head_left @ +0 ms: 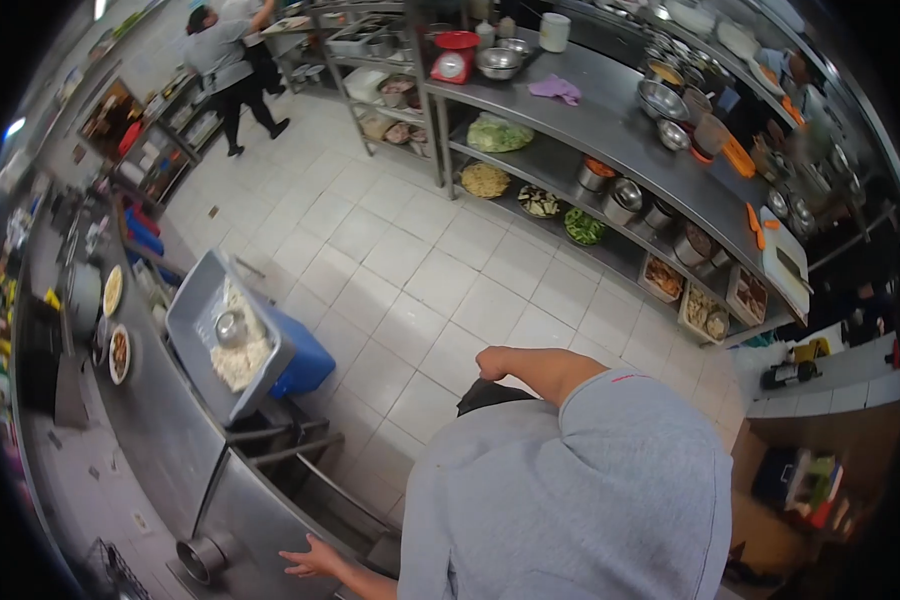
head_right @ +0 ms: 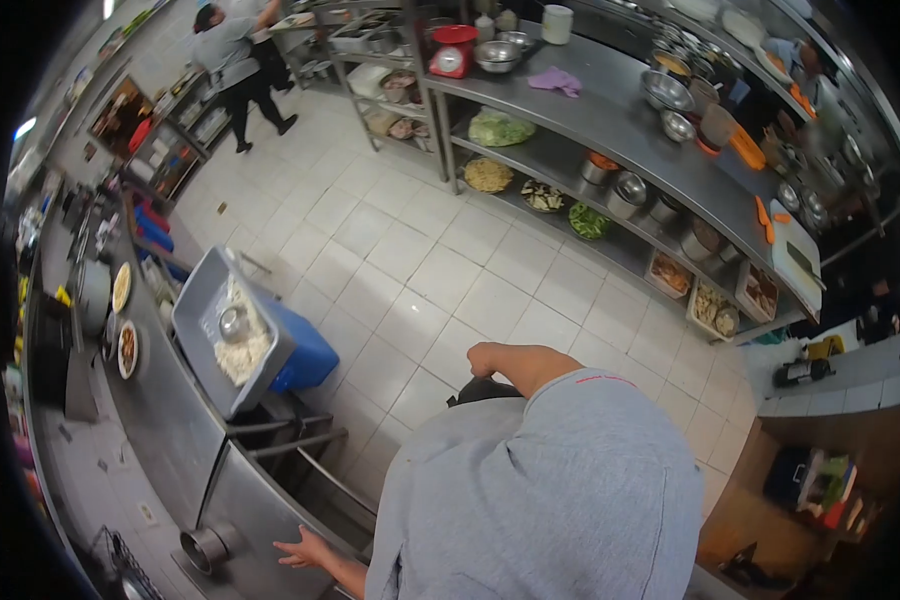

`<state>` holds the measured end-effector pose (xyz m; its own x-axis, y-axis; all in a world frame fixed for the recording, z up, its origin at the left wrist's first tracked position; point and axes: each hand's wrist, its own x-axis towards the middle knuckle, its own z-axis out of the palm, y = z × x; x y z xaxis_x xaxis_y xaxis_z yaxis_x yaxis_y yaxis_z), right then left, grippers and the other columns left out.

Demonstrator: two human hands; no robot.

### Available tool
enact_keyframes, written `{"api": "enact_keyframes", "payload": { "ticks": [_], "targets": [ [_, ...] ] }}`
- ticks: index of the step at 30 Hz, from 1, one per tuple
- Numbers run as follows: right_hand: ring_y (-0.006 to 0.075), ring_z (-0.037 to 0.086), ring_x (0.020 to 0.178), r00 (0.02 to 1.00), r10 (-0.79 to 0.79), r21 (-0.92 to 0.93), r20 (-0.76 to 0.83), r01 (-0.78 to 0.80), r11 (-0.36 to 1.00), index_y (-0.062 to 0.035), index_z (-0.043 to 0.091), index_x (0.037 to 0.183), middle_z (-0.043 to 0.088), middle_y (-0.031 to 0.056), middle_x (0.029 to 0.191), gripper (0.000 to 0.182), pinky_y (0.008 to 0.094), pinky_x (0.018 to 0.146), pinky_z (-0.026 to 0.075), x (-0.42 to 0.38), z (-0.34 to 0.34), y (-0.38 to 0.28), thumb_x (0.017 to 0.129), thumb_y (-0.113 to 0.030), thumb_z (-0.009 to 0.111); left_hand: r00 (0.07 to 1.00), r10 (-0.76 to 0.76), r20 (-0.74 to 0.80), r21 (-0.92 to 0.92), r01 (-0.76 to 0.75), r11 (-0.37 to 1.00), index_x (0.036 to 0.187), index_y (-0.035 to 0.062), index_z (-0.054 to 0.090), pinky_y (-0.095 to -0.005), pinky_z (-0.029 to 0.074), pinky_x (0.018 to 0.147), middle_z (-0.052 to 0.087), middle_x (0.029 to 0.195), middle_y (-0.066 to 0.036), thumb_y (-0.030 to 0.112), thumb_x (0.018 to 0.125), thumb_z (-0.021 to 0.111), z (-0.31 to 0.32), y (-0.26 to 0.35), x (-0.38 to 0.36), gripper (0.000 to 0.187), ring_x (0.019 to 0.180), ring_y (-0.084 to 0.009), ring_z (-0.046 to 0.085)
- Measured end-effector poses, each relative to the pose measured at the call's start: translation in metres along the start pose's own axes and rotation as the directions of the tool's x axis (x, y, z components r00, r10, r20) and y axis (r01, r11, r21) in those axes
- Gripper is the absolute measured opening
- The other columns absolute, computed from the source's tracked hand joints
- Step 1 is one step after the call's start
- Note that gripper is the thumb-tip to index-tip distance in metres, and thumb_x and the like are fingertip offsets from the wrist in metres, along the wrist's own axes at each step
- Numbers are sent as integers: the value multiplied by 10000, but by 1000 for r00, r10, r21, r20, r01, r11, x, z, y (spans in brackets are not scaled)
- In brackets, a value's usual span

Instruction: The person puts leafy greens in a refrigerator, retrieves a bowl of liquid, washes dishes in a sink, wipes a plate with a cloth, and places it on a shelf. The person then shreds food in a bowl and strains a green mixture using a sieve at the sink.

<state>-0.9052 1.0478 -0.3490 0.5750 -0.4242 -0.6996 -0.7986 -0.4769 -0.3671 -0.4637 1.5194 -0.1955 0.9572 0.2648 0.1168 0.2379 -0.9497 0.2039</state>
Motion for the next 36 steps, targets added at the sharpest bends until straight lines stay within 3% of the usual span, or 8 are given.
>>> {"api": "enact_keyframes", "payload": {
  "ticks": [10,17,22,25,27,28,31,36],
  "targets": [
    [406,714,1117,925,379,311,-35,-351,883,24,777,1095,743,260,1168,364,501,963,571,-72,-2,169,847,-186,613,767,590,253,-52,-599,799,1546,62,471,-567,401,1150,352,1581,-358,300,808,785,174,147,-139,837,1401,-512,453],
    [421,713,1092,835,549,559,-40,-437,705,36,775,1044,741,279,1138,373,502,972,567,-91,23,185,863,-252,621,191,601,776,-188,-840,509,1463,11,535,-547,445,1110,482,1460,-347,281,795,784,223,280,-172,762,1308,-494,538],
    [431,716,1069,846,530,542,50,-469,697,26,793,1003,745,282,1109,390,502,956,568,-74,22,165,857,-315,672,16,534,845,-241,-881,408,1404,-25,582,-532,477,1082,575,1375,-339,268,785,783,272,444,-160,713,1242,-481,599],
    [391,735,1031,807,590,573,42,-503,647,-19,817,989,760,241,1110,338,481,918,582,-64,-17,149,854,-312,713,196,337,921,9,-875,483,1369,-46,609,-523,496,1065,631,1323,-335,259,780,782,289,591,-171,686,1202,-474,635],
    [388,734,1050,756,654,580,-17,-525,623,-20,811,982,762,239,1103,296,478,922,581,-45,-41,150,860,-258,684,-135,716,685,-403,-888,219,1222,-105,670,-484,543,1003,738,1098,-287,237,756,783,292,666,-192,589,1034,-439,712],
    [399,736,1037,720,694,634,-16,-529,564,-21,808,961,763,240,1088,266,485,911,585,-45,-66,147,841,-211,666,-12,740,672,-384,-861,335,1235,-119,652,-470,543,1002,725,1162,-291,223,762,784,297,713,-215,598,1081,-417,704],
    [405,737,1043,664,739,690,-119,-480,542,5,792,1005,756,259,1079,284,497,905,588,-39,-118,144,802,-129,646,-256,805,534,-622,-765,169,1096,-121,679,-469,540,972,727,1098,-289,158,834,739,299,824,-266,388,1053,-405,695],
    [419,737,998,604,787,814,-125,-391,430,24,788,939,752,276,1025,276,505,884,579,-31,-140,138,798,-143,619,-320,686,654,-743,-442,502,1151,-5,617,-299,427,440,619,821,-77,162,941,661,260,902,-369,272,622,-170,598]
  ]
}}
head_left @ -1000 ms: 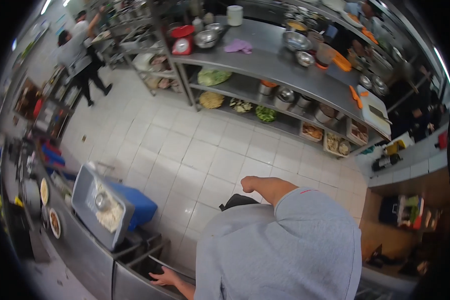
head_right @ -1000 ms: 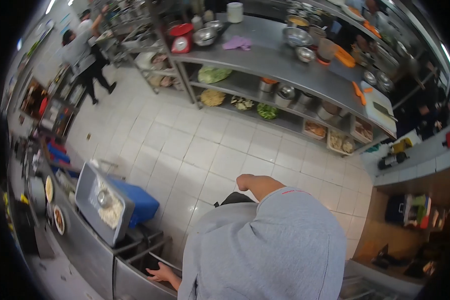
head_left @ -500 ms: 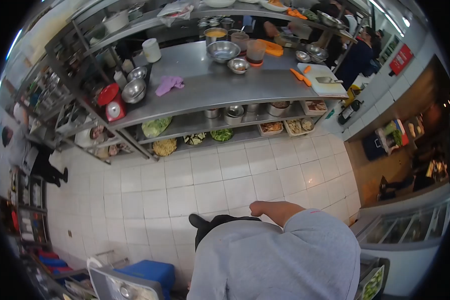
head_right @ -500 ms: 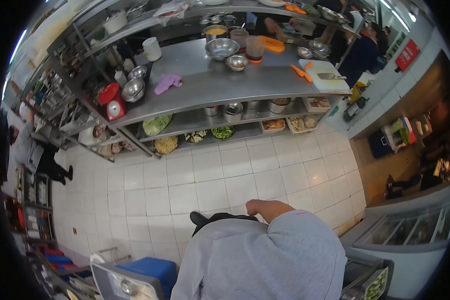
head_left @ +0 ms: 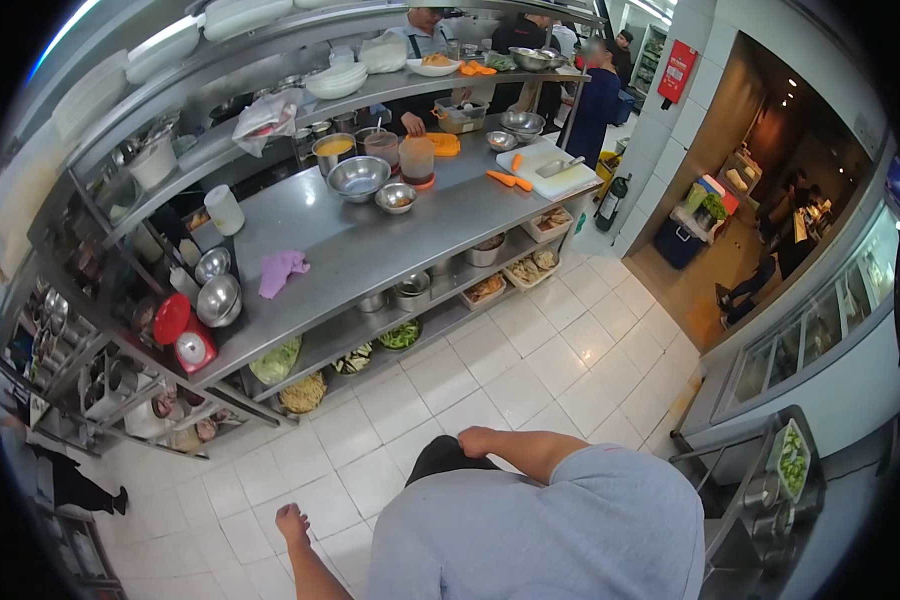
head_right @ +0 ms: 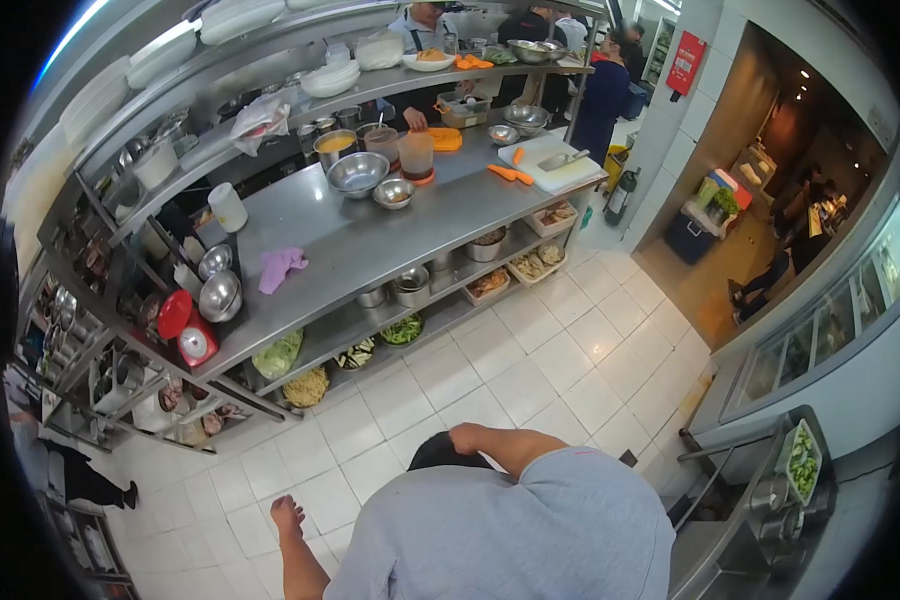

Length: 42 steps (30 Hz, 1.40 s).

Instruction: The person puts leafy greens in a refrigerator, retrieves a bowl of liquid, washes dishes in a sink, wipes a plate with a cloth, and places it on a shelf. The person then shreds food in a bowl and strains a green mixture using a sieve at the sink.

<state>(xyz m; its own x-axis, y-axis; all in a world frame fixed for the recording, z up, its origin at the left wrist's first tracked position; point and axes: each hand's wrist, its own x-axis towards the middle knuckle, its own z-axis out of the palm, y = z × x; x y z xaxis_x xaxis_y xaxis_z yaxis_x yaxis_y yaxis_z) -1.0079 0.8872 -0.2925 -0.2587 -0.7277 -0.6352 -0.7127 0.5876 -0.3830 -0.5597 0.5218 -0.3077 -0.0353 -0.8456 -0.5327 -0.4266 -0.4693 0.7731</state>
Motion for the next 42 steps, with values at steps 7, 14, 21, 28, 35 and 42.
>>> {"api": "enact_keyframes", "payload": {
  "ticks": [7,14,21,28,35,42],
  "targets": [
    [443,726,1018,993,111,51,-38,-109,993,24,793,983,749,285,1055,395,527,913,569,37,22,40,866,-304,607,871,396,292,111,-442,890,1159,-5,684,-315,550,641,690,891,-70,61,909,660,82,-29,-16,260,772,-169,664],
    [432,724,1049,997,80,-12,13,-80,997,21,792,1001,748,274,1108,351,509,917,575,48,-6,42,847,-273,677,941,165,294,639,-322,698,1082,-36,765,-363,592,757,779,928,-165,212,899,700,34,-113,-85,315,871,-231,739],
    [411,724,1077,993,33,-140,114,-17,990,6,794,1035,751,258,1134,350,504,940,573,54,-37,27,857,-271,676,989,29,145,556,-106,825,1072,-38,775,-372,594,771,785,935,-178,236,895,707,24,-167,-99,333,883,-244,749],
    [406,719,1107,982,-27,-253,187,74,965,10,787,1071,749,254,1156,334,499,953,572,82,-49,8,873,-219,645,992,38,122,427,-87,900,1063,-39,785,-380,597,784,790,942,-190,260,890,713,48,-174,-110,353,895,-256,759],
    [402,735,1083,980,-88,-250,179,132,959,31,793,1038,747,269,1153,314,485,919,591,98,-56,-6,805,-144,677,990,55,126,344,-96,934,1053,-40,795,-389,599,798,796,949,-203,285,885,720,59,-174,-108,373,908,-269,769],
    [407,733,1083,982,-54,-200,183,90,976,36,791,1040,745,277,1147,335,492,919,587,103,-45,13,799,-144,643,992,-17,122,393,-33,919,1061,-14,811,-399,603,811,799,922,-205,338,865,741,43,-166,-104,409,873,-291,782]
  ]
}}
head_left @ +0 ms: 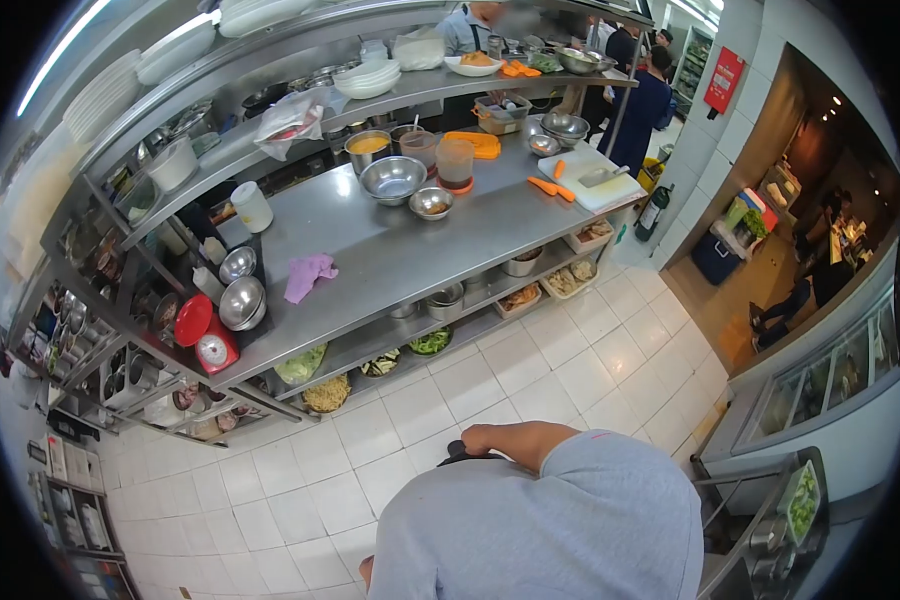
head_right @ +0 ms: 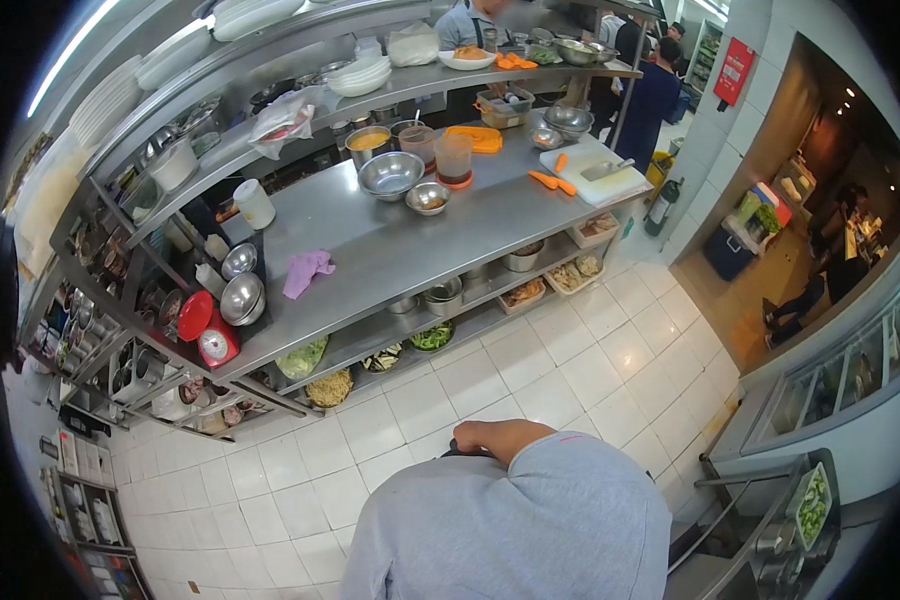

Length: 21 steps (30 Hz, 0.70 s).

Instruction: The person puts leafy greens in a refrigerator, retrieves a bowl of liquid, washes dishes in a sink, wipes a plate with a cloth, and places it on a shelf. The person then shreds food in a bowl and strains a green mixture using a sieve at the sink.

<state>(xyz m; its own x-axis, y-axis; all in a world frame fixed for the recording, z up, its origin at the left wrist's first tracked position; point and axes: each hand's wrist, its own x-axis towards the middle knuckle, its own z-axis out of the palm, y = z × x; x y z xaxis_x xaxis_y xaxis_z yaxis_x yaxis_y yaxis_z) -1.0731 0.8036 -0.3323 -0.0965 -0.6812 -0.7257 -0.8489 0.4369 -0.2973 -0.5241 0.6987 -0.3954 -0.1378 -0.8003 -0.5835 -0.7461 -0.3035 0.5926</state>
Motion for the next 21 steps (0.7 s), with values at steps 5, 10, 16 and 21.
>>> {"api": "enact_keyframes", "payload": {
  "ticks": [5,10,16,21],
  "targets": [
    [418,732,1054,998,53,95,-36,-49,994,35,790,1005,752,276,1094,361,507,930,573,-24,2,13,854,-239,610,999,39,33,88,-41,995,1060,-1,814,-398,600,806,800,914,-196,348,869,727,4,17,17,407,860,-277,778],
    [429,731,1026,992,105,180,-70,-91,979,39,785,982,756,273,1053,416,513,938,565,-21,20,26,897,-311,577,990,122,73,184,-134,974,1060,12,817,-397,598,801,801,905,-187,358,874,712,10,47,35,406,846,-264,775],
    [432,729,1027,985,123,229,-120,-93,969,41,783,983,752,281,1055,414,508,936,565,-31,21,29,885,-306,580,976,201,83,138,-211,968,1037,17,819,-396,595,796,796,874,-182,359,875,688,0,79,43,400,824,-255,768],
    [429,728,1034,986,137,234,-96,-112,966,40,783,995,750,282,1063,415,503,940,565,-34,17,28,885,-305,579,980,195,37,60,-197,979,990,-3,813,-386,592,790,782,817,-177,325,859,674,-9,93,32,379,789,-257,756]
  ]
}}
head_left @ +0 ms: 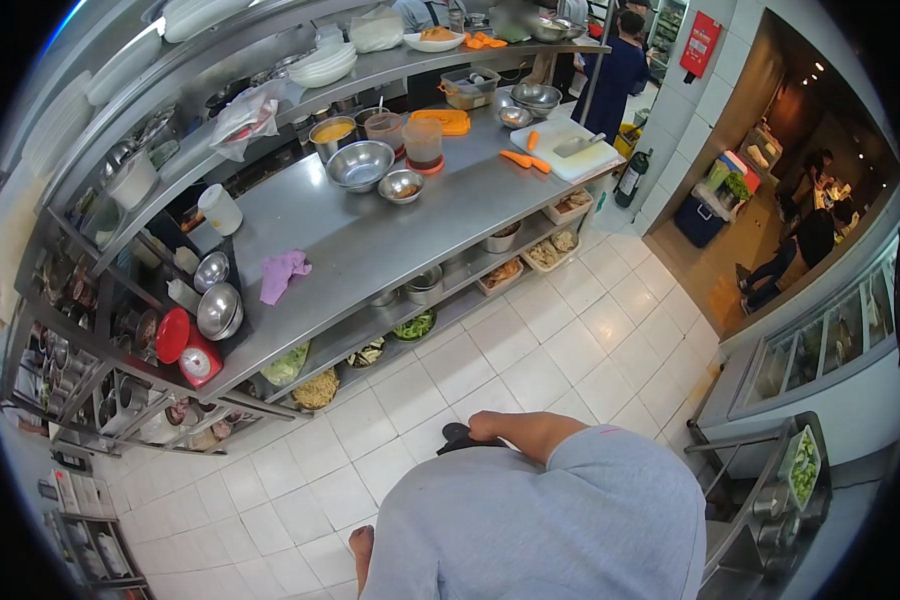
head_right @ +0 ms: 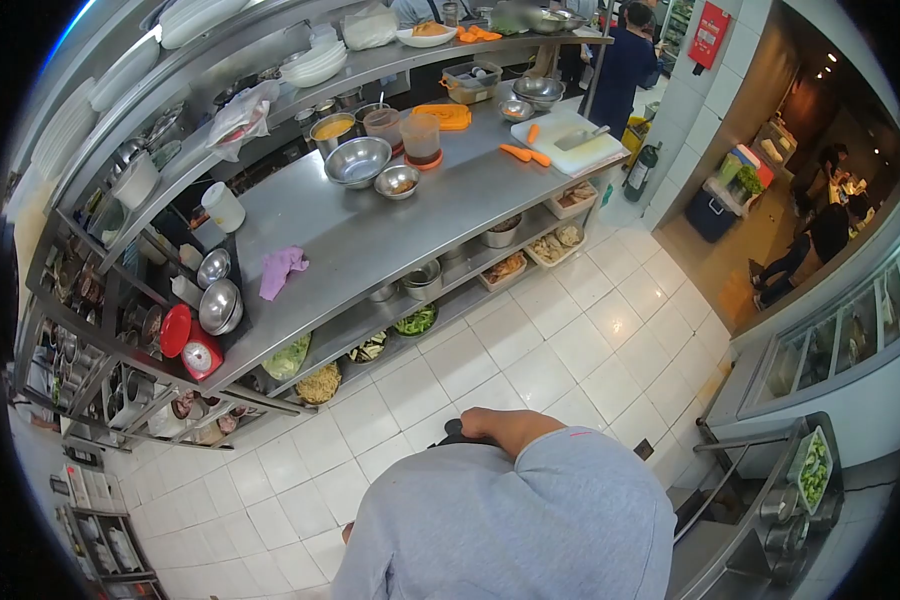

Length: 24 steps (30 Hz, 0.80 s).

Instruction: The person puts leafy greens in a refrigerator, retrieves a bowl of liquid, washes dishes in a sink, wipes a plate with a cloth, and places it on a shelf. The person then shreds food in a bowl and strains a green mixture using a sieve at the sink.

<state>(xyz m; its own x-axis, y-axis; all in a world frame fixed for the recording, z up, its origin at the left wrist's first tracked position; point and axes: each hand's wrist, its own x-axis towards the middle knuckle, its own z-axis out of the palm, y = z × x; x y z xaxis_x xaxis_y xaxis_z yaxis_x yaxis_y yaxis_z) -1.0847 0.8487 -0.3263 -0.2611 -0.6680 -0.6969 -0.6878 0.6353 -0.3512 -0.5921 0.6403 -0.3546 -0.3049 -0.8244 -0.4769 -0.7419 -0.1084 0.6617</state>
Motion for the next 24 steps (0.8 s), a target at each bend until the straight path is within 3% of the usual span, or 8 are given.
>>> {"api": "enact_keyframes", "payload": {
  "ticks": [6,8,11,20,24],
  "targets": [
    [426,724,1057,999,-4,9,39,3,1000,28,783,1029,747,279,1096,413,501,951,563,17,1,5,888,-309,591,996,-80,29,-7,80,997,1051,-22,805,-386,599,801,801,906,-179,291,856,712,4,-11,-5,380,840,-266,773],
    [426,722,1063,997,0,-4,73,1,1000,24,784,1036,746,277,1102,412,502,954,562,24,-1,5,888,-312,596,990,-139,10,131,136,982,1055,-13,807,-391,604,815,801,925,-188,335,874,741,11,-5,-12,398,879,-278,782],
    [425,722,1061,994,8,-29,109,-4,1000,19,786,1032,749,273,1096,408,502,955,561,38,2,6,888,-317,605,996,-82,-25,132,84,988,1045,-6,811,-397,606,827,801,927,-190,371,890,759,16,-11,-20,411,898,-292,786],
    [431,725,1037,982,-107,-167,155,133,977,28,782,1009,748,276,1083,412,506,938,568,71,-10,4,899,-329,607,982,-147,-123,116,161,980,1025,-58,792,-397,608,803,794,941,-224,299,874,775,19,-10,-39,388,868,-304,780],
    [427,728,1029,974,-168,-179,154,195,964,25,782,1011,750,274,1068,409,504,931,568,88,-15,0,898,-328,607,957,-246,-154,-135,226,965,1050,-73,777,-397,606,717,784,877,-186,231,873,755,13,15,-57,353,745,-278,754]
  ]
}}
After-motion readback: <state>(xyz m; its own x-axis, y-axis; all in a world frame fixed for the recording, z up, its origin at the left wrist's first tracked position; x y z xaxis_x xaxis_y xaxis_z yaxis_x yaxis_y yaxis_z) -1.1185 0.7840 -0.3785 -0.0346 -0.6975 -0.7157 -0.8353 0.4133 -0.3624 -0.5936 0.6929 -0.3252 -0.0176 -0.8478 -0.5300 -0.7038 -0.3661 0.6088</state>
